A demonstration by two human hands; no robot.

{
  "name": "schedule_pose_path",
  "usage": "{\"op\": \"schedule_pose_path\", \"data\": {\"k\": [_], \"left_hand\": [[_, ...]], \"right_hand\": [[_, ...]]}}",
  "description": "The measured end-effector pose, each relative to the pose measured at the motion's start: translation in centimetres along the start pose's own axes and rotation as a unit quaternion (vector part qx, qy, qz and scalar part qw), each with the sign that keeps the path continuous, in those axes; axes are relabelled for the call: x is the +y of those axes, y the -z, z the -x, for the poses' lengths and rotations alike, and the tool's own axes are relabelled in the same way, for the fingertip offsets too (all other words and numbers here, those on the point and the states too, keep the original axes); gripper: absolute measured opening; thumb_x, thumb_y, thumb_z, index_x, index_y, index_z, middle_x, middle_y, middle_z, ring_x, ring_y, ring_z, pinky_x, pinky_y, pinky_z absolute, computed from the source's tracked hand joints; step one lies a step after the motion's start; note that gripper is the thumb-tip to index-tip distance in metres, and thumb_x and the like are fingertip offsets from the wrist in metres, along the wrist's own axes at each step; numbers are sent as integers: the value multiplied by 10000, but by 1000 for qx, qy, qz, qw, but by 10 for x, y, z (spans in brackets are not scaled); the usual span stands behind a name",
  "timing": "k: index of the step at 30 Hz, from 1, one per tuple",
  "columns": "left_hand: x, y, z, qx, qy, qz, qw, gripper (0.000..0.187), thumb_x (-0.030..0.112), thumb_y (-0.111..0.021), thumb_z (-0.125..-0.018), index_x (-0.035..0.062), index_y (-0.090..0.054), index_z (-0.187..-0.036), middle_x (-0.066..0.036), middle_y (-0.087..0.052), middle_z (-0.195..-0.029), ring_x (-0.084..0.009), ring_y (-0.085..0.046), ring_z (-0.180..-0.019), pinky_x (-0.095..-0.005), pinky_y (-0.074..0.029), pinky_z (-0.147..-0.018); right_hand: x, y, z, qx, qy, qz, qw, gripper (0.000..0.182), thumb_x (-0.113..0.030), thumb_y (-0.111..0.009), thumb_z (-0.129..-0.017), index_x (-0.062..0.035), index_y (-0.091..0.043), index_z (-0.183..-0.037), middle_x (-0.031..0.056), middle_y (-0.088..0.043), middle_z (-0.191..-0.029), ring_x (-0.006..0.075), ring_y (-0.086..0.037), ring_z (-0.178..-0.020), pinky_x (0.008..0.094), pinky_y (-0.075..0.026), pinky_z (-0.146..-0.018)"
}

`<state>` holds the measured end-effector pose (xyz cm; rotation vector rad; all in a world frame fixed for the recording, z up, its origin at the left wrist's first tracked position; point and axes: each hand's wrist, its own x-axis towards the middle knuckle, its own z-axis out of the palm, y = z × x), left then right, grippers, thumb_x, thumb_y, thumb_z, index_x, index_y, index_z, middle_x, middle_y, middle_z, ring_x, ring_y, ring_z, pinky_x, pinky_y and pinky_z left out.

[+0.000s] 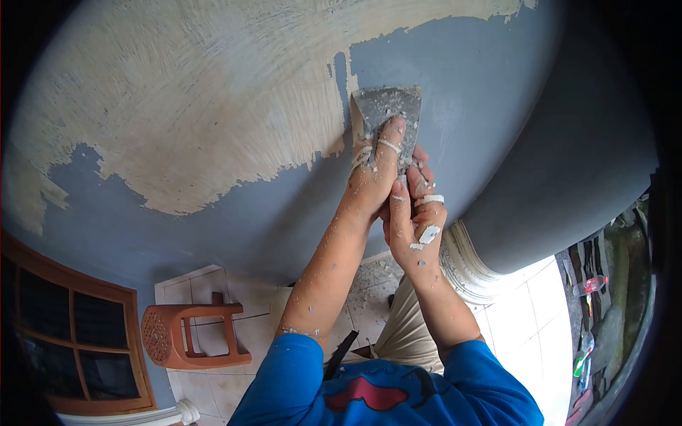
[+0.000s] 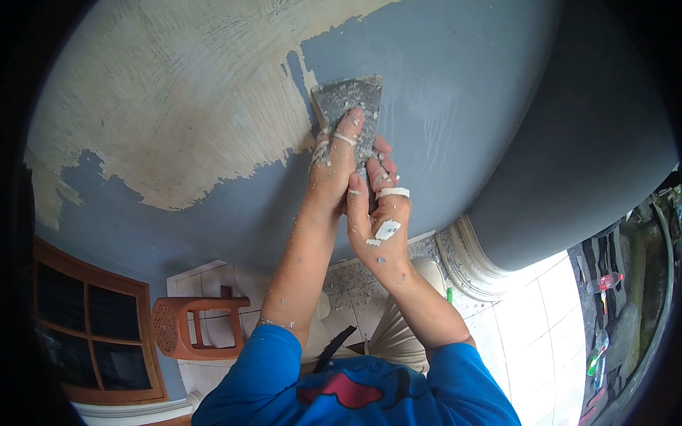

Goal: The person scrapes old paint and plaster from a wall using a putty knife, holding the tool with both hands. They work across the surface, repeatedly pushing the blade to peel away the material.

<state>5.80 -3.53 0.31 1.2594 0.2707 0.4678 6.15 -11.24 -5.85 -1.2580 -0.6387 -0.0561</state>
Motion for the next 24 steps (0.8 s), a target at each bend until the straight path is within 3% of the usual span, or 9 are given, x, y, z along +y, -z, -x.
{"op": "schedule_pose_path", "data": {"k": [3,6,9,12,14,16,17,21,24], "left_hand": [[12,-3,-10,-15,-49,-11,999,508,474,-466,-849,-17,-537,-739,-124,-539,-566,-190,-551,-483,-302,-472,-453],[31,-10,-21,-28,-121,-11,992,509,472,-463,-850,-19,-545,-744,-123,-551,-576,-190,-556,-489,-294,-471,-460],[28,-7,-13,-20,-80,-10,997,470,406,-429,-898,-19,-538,-731,-118,-543,-566,-178,-556,-495,-290,-470,-441],[-27,13,6,42,-56,1,998,502,432,-421,-894,-24,-548,-726,-123,-557,-553,-183,-568,-486,-275,-476,-455],[-60,29,23,91,6,29,995,514,446,-426,-890,-29,-538,-729,-132,-558,-559,-201,-580,-501,-295,-486,-463],[-72,35,36,145,34,68,986,520,458,-436,-883,-31,-532,-734,-139,-554,-564,-215,-580,-500,-309,-488,-462],[-76,38,40,174,47,87,980,523,463,-441,-880,-32,-529,-736,-143,-551,-566,-221,-579,-500,-317,-490,-462],[-80,50,38,193,34,87,977,533,478,-456,-869,-34,-524,-741,-149,-546,-569,-226,-570,-490,-329,-491,-457],[-84,54,37,199,29,78,976,536,474,-453,-871,-38,-523,-731,-151,-547,-568,-219,-565,-483,-325,-492,-455]], "right_hand": [[-17,-5,-15,-1,-44,-64,997,333,-88,-517,-861,190,-495,-1043,298,-527,-1098,272,-502,-1047,330,-405,-852],[-23,-7,-30,-7,-1,-43,999,323,-97,-518,-865,180,-504,-1031,268,-544,-1075,236,-521,-980,303,-427,-791],[-23,-5,-31,-19,13,-26,999,316,-105,-523,-865,167,-515,-1025,240,-563,-1048,202,-542,-910,281,-449,-736],[8,8,6,-66,-77,-29,994,312,-110,-537,-855,148,-530,-1030,214,-585,-1015,169,-570,-832,268,-471,-693],[46,11,34,-82,-75,8,994,332,-125,-562,-838,148,-538,-1026,222,-592,-988,189,-578,-882,274,-471,-727],[55,10,46,-85,5,78,993,349,-154,-570,-831,149,-551,-1002,221,-616,-835,182,-605,-778,276,-478,-675],[56,10,50,-99,-14,85,991,346,-156,-566,-833,147,-553,-1000,211,-618,-794,172,-600,-728,276,-476,-642],[61,0,49,-122,-31,68,990,339,-169,-558,-841,133,-564,-995,167,-611,-632,126,-552,-535,273,-447,-506],[66,-1,52,-133,-82,51,986,341,-170,-558,-843,134,-562,-997,176,-621,-669,139,-576,-582,274,-459,-538]]}}
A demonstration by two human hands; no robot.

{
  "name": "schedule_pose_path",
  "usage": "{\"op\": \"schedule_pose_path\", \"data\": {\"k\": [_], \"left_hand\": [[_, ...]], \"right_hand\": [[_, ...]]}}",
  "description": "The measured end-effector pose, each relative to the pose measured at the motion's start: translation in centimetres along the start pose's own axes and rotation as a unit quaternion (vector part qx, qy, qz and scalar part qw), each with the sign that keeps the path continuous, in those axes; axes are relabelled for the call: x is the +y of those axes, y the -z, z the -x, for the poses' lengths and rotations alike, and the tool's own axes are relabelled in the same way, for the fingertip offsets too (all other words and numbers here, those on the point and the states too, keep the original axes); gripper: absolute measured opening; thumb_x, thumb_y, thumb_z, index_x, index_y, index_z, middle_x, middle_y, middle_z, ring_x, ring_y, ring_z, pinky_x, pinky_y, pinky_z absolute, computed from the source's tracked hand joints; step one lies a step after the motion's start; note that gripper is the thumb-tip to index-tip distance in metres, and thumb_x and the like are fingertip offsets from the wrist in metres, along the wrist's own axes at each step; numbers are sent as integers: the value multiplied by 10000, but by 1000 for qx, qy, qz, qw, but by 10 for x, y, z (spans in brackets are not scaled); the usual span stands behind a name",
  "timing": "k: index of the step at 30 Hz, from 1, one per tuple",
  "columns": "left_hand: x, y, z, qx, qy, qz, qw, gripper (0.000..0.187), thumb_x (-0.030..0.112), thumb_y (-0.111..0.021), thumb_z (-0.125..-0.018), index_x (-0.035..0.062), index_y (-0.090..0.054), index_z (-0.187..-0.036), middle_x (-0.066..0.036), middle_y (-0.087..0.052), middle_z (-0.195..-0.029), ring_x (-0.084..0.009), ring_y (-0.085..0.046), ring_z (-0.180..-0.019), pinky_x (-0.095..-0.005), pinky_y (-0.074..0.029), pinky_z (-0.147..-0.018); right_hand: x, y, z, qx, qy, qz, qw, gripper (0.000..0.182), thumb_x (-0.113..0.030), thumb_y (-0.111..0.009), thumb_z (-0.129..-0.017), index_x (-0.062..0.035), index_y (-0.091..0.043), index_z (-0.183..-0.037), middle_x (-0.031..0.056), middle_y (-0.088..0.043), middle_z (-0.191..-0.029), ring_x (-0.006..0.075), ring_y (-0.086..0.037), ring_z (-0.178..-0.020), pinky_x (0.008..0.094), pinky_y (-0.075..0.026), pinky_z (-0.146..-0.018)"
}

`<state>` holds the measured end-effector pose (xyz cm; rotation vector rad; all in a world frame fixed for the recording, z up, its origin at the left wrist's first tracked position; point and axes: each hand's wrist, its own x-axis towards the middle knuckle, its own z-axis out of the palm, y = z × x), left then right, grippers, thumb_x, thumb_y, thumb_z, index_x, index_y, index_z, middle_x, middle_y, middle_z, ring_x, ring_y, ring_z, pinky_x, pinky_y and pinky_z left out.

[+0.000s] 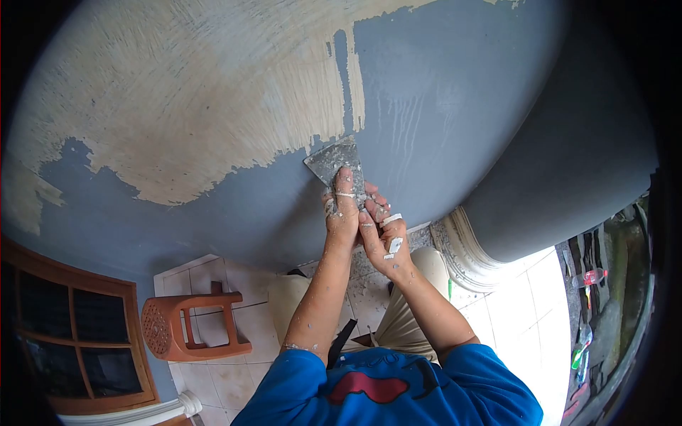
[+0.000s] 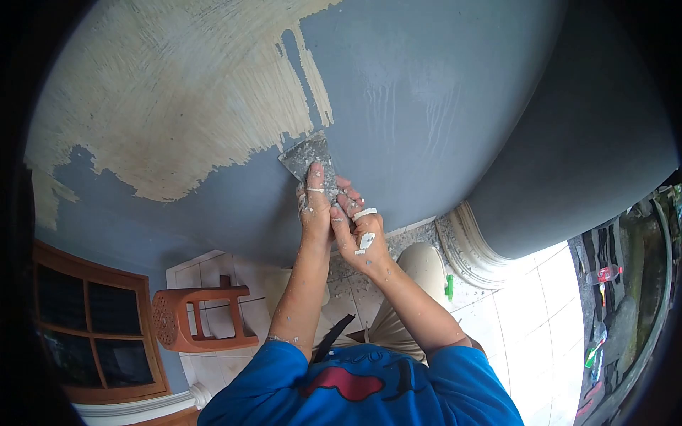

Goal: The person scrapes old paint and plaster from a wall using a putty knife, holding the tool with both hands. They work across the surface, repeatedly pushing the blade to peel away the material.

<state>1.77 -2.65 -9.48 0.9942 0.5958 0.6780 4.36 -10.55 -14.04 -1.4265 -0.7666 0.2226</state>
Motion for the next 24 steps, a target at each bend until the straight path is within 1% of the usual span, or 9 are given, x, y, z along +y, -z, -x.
{"op": "schedule_pose_path", "data": {"k": [2,6,9,12,15,17,21,22,24], "left_hand": [[-2,1,-2,-3,-5,-2,1000,536,468,-450,-873,-41,-524,-721,-152,-550,-568,-218,-567,-482,-324,-495,-453],[10,-5,-3,9,-12,-28,1000,531,451,-446,-876,-46,-526,-705,-156,-555,-568,-219,-574,-483,-324,-505,-458],[14,-7,-3,-11,-15,-31,999,540,503,-479,-845,-26,-515,-744,-138,-541,-581,-206,-559,-489,-311,-498,-463],[12,-7,-5,-3,-20,-32,999,535,496,-475,-848,-26,-516,-741,-142,-543,-581,-210,-562,-489,-313,-497,-457],[12,-7,-3,-2,-20,-34,999,541,502,-472,-845,-25,-516,-732,-139,-540,-573,-208,-557,-480,-314,-496,-455],[21,-12,-6,-11,-35,-44,998,545,506,-470,-844,-24,-515,-725,-134,-538,-568,-207,-554,-475,-314,-494,-454],[47,-27,-8,-31,-76,-38,996,548,511,-467,-842,-22,-516,-722,-125,-536,-564,-205,-552,-469,-309,-491,-451],[54,-31,-7,-34,-69,-37,996,543,508,-467,-844,-21,-515,-731,-122,-536,-570,-203,-555,-477,-306,-490,-450],[51,-30,-6,-25,-73,-30,997,537,503,-471,-845,-21,-515,-738,-121,-537,-574,-199,-554,-476,-302,-489,-447]], "right_hand": [[-4,1,2,-9,-42,-8,999,339,-165,-554,-846,138,-558,-999,194,-631,-719,168,-604,-647,285,-474,-586],[-3,-2,-7,-10,-24,-32,999,332,-156,-544,-853,139,-552,-1006,234,-631,-845,228,-611,-817,316,-475,-703],[-14,0,-9,-9,-45,-44,998,329,-154,-541,-856,137,-552,-1009,245,-627,-888,242,-602,-868,328,-469,-744],[-11,-1,-8,-11,-54,-46,997,329,-157,-541,-858,134,-553,-1010,240,-630,-885,236,-604,-860,327,-470,-743],[-8,-1,-11,-9,-14,-45,999,325,-154,-540,-859,136,-552,-1008,236,-629,-881,225,-599,-857,323,-469,-741],[-16,-1,-15,-1,19,-47,999,321,-149,-539,-860,137,-550,-1006,225,-628,-868,204,-589,-843,316,-467,-733],[-50,3,-32,-21,-35,-105,994,316,-137,-534,-865,146,-542,-1006,188,-618,-863,168,-547,-831,298,-454,-734],[-56,3,-35,-19,-34,-118,992,316,-136,-532,-867,148,-540,-1007,180,-615,-868,162,-536,-832,295,-450,-736],[-51,4,-33,-23,-30,-113,993,321,-135,-529,-869,150,-535,-1017,193,-602,-942,180,-532,-902,299,-444,-766]]}}
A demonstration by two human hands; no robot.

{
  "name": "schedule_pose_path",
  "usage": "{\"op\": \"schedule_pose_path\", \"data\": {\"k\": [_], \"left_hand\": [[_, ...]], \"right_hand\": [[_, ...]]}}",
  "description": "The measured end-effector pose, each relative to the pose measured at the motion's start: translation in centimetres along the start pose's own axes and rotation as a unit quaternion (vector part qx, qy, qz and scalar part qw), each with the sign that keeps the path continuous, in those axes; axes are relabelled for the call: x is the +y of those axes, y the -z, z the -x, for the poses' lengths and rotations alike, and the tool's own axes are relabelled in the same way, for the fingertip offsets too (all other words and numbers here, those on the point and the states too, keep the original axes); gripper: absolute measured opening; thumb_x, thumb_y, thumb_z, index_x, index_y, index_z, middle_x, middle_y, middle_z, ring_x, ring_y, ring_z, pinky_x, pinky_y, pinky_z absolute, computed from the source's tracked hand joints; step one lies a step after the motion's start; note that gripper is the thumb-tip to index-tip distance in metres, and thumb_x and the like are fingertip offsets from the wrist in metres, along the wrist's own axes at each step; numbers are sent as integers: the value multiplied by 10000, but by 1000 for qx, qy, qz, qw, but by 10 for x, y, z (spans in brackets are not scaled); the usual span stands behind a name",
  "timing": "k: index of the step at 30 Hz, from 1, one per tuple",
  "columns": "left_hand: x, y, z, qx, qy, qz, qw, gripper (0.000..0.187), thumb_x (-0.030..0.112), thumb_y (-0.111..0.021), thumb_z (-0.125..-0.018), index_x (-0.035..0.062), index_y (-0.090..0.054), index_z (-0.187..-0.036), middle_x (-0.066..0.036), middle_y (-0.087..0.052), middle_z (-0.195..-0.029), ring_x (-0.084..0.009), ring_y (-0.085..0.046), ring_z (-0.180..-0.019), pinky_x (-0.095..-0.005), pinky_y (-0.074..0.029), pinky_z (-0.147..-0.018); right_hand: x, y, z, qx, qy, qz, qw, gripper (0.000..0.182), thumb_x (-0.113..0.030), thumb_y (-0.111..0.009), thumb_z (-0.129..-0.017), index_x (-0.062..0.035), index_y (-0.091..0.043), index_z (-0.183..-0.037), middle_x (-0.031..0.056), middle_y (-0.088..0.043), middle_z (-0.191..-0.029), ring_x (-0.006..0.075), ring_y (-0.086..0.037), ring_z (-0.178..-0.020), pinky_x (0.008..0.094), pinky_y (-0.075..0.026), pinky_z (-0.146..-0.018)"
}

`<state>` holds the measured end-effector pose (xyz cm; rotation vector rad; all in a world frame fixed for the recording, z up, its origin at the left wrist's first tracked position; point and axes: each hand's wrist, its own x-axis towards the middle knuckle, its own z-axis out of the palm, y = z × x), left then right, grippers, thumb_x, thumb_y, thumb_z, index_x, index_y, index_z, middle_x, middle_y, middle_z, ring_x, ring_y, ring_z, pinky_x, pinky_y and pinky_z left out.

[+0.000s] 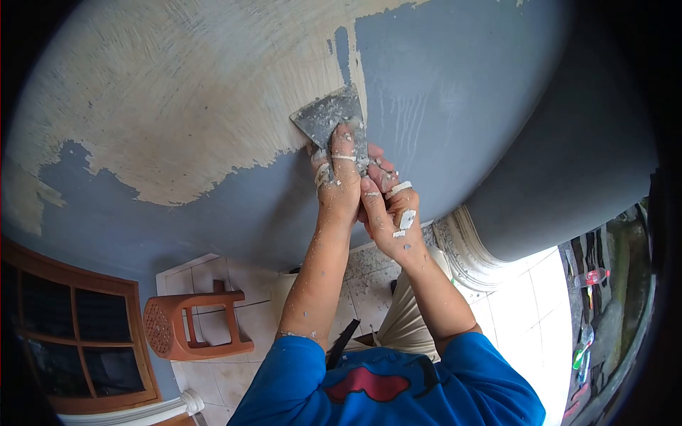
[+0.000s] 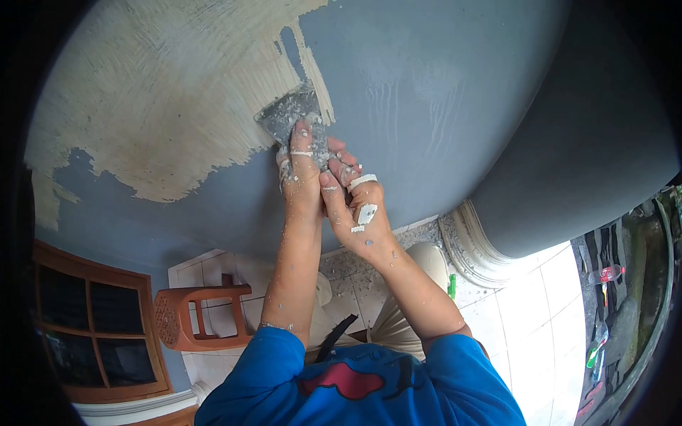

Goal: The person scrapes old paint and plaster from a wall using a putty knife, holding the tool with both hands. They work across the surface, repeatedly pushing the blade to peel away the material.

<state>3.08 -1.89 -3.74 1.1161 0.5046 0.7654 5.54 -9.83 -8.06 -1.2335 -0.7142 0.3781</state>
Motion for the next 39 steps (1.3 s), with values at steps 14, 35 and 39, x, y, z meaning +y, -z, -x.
{"op": "schedule_pose_path", "data": {"k": [14,35,39], "left_hand": [[26,-16,1,-9,-12,23,1000,518,482,-499,-835,-35,-519,-840,-118,-535,-633,-185,-554,-513,-287,-485,-447],[66,-39,-6,-52,-79,5,996,505,484,-459,-829,-14,-529,-791,-117,-547,-641,-186,-558,-542,-295,-474,-477],[28,-20,-8,-19,-55,28,998,499,474,-481,-830,-21,-519,-779,-124,-540,-620,-195,-543,-490,-306,-486,-455]], "right_hand": [[-45,5,-12,-31,-25,53,998,318,-128,-517,-872,144,-533,-1036,251,-556,-1069,233,-531,-990,313,-447,-792],[-90,2,-36,-57,59,-8,997,220,-112,-482,-888,69,-553,-784,31,-531,-642,76,-468,-563,243,-399,-495],[-43,2,-20,-30,66,14,997,229,-120,-504,-875,100,-564,-903,125,-594,-822,121,-522,-736,271,-451,-612]]}}
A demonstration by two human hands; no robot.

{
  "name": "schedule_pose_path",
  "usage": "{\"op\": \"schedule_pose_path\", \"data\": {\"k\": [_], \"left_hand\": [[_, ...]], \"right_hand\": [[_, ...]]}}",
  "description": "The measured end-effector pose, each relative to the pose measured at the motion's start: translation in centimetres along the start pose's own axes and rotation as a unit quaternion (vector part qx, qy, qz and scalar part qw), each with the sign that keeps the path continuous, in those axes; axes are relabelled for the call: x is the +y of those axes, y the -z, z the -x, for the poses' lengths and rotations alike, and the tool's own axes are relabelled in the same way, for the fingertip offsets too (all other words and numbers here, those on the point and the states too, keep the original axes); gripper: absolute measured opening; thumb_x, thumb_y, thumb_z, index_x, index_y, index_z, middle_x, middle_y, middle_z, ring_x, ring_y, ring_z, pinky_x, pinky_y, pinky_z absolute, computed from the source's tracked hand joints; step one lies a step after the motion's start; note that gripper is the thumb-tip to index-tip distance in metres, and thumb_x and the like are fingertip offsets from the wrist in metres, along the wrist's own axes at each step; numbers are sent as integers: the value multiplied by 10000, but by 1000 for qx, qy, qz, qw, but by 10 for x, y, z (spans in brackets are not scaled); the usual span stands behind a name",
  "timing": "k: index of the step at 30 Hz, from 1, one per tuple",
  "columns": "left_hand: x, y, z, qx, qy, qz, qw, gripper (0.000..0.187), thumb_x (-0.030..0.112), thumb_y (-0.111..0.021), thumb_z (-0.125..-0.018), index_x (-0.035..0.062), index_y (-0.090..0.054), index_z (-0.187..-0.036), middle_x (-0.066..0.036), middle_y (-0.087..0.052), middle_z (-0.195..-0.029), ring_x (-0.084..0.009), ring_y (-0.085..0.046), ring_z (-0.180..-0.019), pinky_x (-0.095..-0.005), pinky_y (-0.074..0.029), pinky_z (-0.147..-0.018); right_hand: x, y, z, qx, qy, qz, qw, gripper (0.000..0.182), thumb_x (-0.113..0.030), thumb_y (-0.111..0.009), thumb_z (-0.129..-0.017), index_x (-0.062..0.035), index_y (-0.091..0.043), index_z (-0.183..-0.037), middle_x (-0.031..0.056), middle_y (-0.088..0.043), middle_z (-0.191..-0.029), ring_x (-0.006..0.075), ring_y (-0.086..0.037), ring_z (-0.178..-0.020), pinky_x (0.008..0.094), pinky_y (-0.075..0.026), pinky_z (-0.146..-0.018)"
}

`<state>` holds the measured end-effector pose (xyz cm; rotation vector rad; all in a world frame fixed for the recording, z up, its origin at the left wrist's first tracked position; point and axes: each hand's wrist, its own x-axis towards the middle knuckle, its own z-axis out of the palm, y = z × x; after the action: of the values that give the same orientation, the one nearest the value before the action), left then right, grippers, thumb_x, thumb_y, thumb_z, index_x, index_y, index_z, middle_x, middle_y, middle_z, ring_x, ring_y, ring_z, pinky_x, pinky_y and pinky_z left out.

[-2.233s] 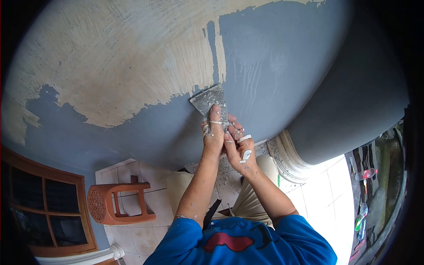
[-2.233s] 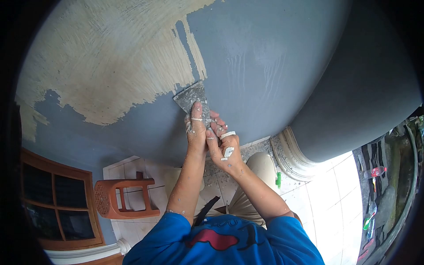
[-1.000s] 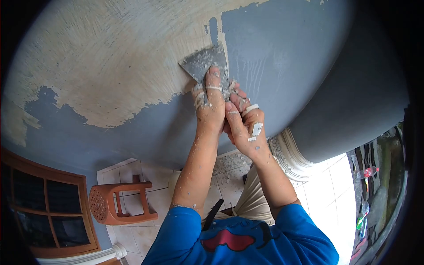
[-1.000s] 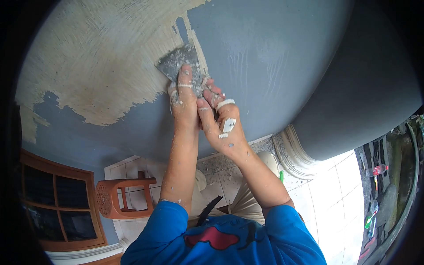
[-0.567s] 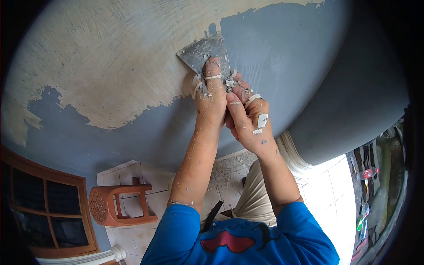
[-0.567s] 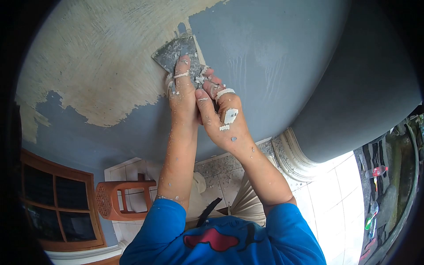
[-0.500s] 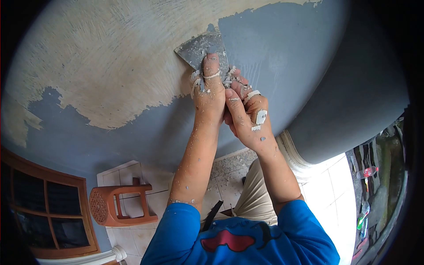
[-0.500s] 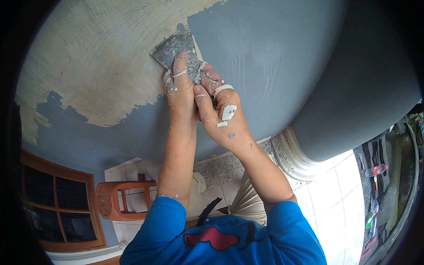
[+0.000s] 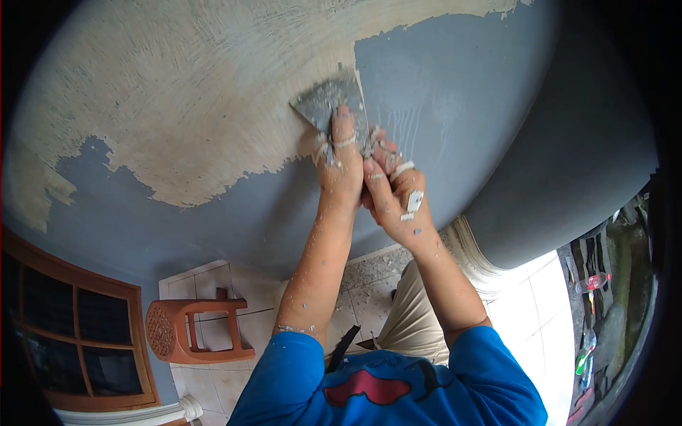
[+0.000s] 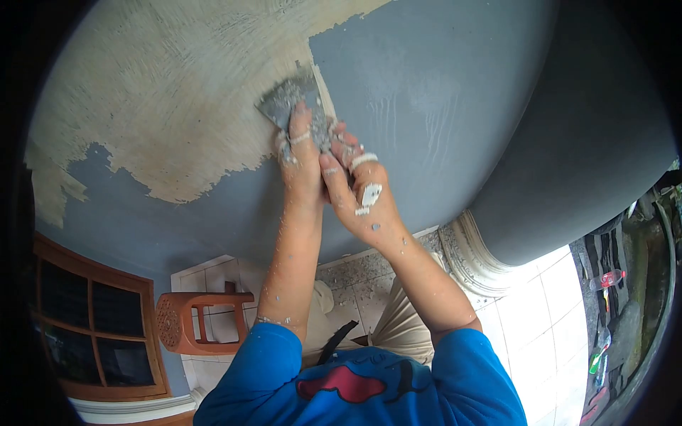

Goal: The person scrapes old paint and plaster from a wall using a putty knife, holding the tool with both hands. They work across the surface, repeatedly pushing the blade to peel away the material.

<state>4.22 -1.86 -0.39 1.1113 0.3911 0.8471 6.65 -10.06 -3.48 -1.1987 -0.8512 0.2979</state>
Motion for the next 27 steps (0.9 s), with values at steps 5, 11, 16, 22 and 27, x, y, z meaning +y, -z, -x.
{"op": "schedule_pose_path", "data": {"k": [5,11,16,22,27], "left_hand": [[-66,45,24,58,110,-24,992,513,479,-511,-822,-31,-517,-772,-130,-537,-611,-201,-549,-486,-311,-489,-445],[-50,36,17,31,58,-53,996,532,489,-522,-817,-38,-517,-745,-128,-542,-600,-187,-554,-484,-309,-490,-441],[-48,32,26,16,71,-56,996,537,496,-509,-824,-35,-524,-747,-131,-555,-618,-179,-560,-484,-299,-488,-431],[-64,35,27,55,94,-70,992,548,506,-492,-827,-34,-525,-739,-124,-557,-577,-182,-554,-467,-289,-470,-424],[-45,20,17,28,61,-36,997,539,497,-496,-827,-34,-519,-736,-124,-549,-590,-187,-559,-480,-298,-482,-436]], "right_hand": [[72,1,47,4,-59,26,998,258,-124,-514,-870,113,-560,-961,200,-603,-954,175,-538,-854,312,-458,-728],[47,-1,37,6,-101,-21,995,236,-135,-499,-888,84,-566,-942,81,-585,-786,101,-516,-677,252,-441,-570],[46,7,42,-19,-118,-45,992,236,-137,-486,-898,69,-557,-986,26,-558,-743,61,-482,-611,227,-412,-504],[54,5,48,-2,-127,-30,991,240,-119,-483,-894,74,-552,-1019,24,-555,-740,70,-491,-612,233,-428,-516],[41,10,35,-15,-104,-43,994,223,-114,-479,-896,77,-551,-987,22,-552,-734,65,-479,-602,230,-422,-515]]}}
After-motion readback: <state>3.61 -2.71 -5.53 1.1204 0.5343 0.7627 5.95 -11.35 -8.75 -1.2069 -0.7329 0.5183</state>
